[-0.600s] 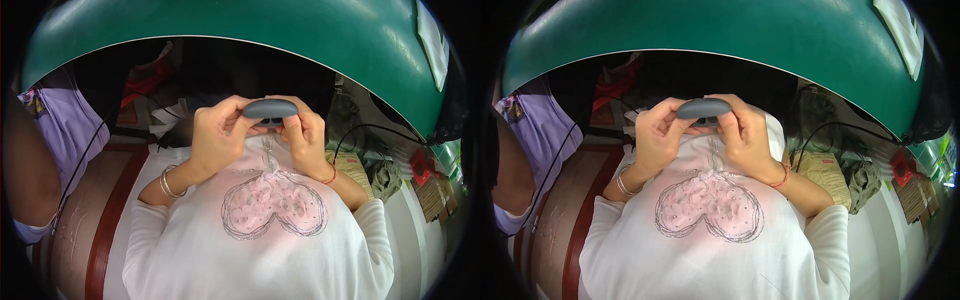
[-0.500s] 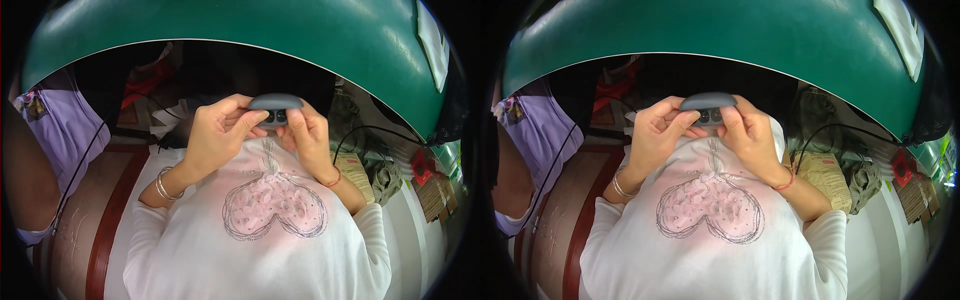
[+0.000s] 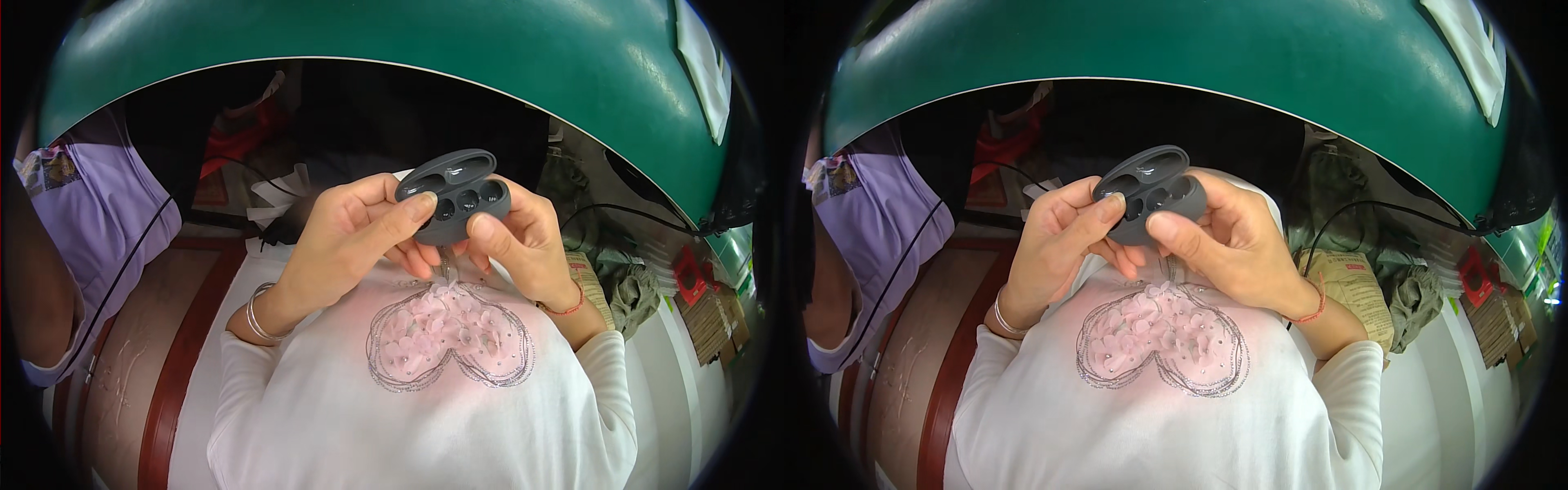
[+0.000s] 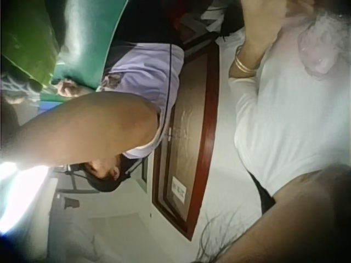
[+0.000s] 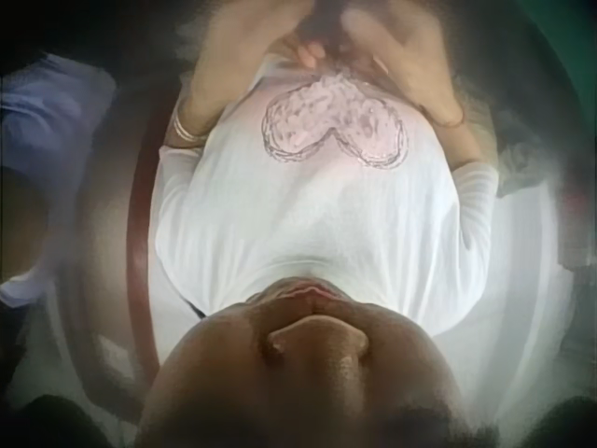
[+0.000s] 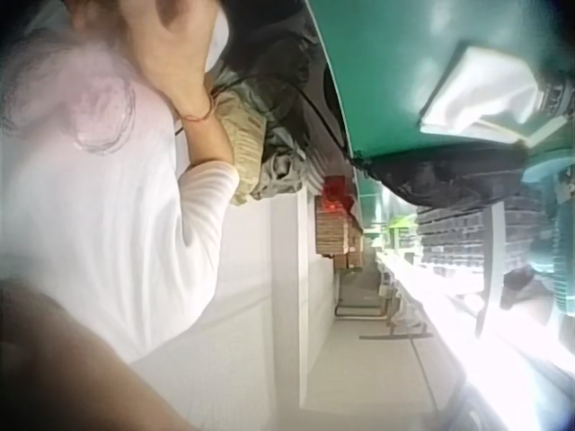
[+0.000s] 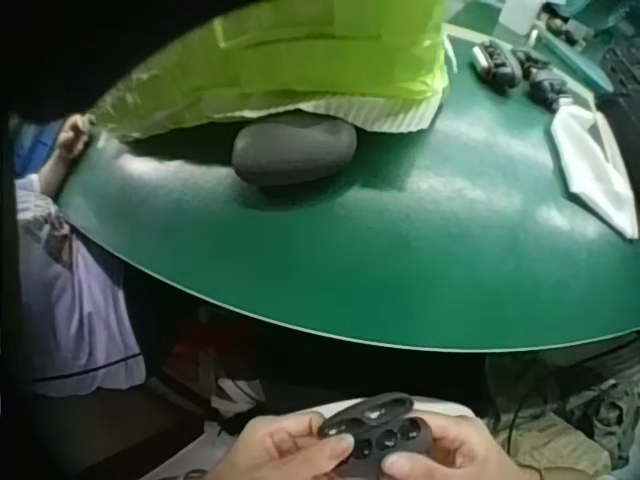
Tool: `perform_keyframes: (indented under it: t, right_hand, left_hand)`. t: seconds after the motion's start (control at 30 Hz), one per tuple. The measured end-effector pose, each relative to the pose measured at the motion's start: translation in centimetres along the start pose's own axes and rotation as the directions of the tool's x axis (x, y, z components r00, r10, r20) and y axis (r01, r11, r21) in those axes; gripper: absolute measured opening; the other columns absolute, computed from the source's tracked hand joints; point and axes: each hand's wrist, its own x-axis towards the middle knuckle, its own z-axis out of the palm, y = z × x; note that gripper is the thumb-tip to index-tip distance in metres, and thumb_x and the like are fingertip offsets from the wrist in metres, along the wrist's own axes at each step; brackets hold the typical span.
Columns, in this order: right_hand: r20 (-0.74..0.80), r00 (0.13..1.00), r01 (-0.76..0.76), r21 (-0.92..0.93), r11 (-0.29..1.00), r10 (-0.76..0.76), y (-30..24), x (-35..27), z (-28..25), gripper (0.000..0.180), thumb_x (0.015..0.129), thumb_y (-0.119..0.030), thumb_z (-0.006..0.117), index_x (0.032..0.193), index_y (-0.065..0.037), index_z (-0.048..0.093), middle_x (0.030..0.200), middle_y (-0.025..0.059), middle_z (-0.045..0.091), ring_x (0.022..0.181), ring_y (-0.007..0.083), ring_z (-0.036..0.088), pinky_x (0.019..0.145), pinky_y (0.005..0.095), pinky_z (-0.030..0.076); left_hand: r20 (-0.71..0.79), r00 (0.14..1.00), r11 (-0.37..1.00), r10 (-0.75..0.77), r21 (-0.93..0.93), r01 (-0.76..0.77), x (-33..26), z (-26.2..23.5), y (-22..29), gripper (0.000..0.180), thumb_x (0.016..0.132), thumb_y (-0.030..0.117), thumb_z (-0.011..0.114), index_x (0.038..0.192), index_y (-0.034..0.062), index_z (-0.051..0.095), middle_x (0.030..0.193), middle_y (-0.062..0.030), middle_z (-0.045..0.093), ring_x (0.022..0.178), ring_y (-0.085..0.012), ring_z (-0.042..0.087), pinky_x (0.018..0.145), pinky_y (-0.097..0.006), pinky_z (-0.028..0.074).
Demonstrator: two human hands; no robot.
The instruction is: The person wipes a gray oval case with a white cloth, then opens it to reveal internal components. They pick up a small circuit board and insert it into the case, close the lid, and press the edges to secure it. The person then places the assembled unit into a green tray filled with similar cases.
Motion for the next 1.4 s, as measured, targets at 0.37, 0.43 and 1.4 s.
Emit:
perform_keyframes:
  t: [0.37,0.43,1.4]
  right_hand:
    - [-0.032,0.994,0.103,-0.085,0.991,-0.106,-0.5,-0.4,0.0,0.026,0.095,-0.021,0.063,0.109,0.001,0.063,0.087,0.0033,0.062,0.068,0.0066,0.056,0.059,0.0211,0.045]
    - [-0.022,0.997,0.066,-0.109,0.992,-0.069,-0.5,-0.3,-0.1,0.027,0.095,-0.021,0.064,0.11,0.001,0.063,0.088,0.0032,0.063,0.067,0.0065,0.056,0.059,0.0209,0.045]
    - [-0.035,0.992,0.123,0.055,0.991,-0.121,-1.8,-2.9,-0.3,0.047,0.105,-0.037,0.035,0.108,0.003,0.06,0.084,0.0072,0.062,0.068,0.0096,0.055,0.062,0.0241,0.045]
  left_hand:
    - [0.11,0.814,0.728,0.571,0.39,-0.564,-0.3,-0.9,-1.9,0.037,0.097,0.024,0.058,0.121,-0.0043,0.059,0.109,-0.0148,0.063,0.101,-0.0156,0.059,0.081,-0.029,0.05]
    - [0.185,0.755,0.618,0.628,0.471,-0.63,0.0,-1.3,-1.6,0.036,0.095,0.021,0.061,0.121,-0.0035,0.06,0.11,-0.0148,0.064,0.099,-0.0164,0.06,0.081,-0.03,0.051]
    - [0.452,0.534,0.17,0.714,0.629,-0.759,1.1,3.3,1.7,0.066,0.056,0.009,0.09,0.115,-0.0072,0.062,0.107,-0.0194,0.068,0.1,-0.0303,0.066,0.085,-0.037,0.053]
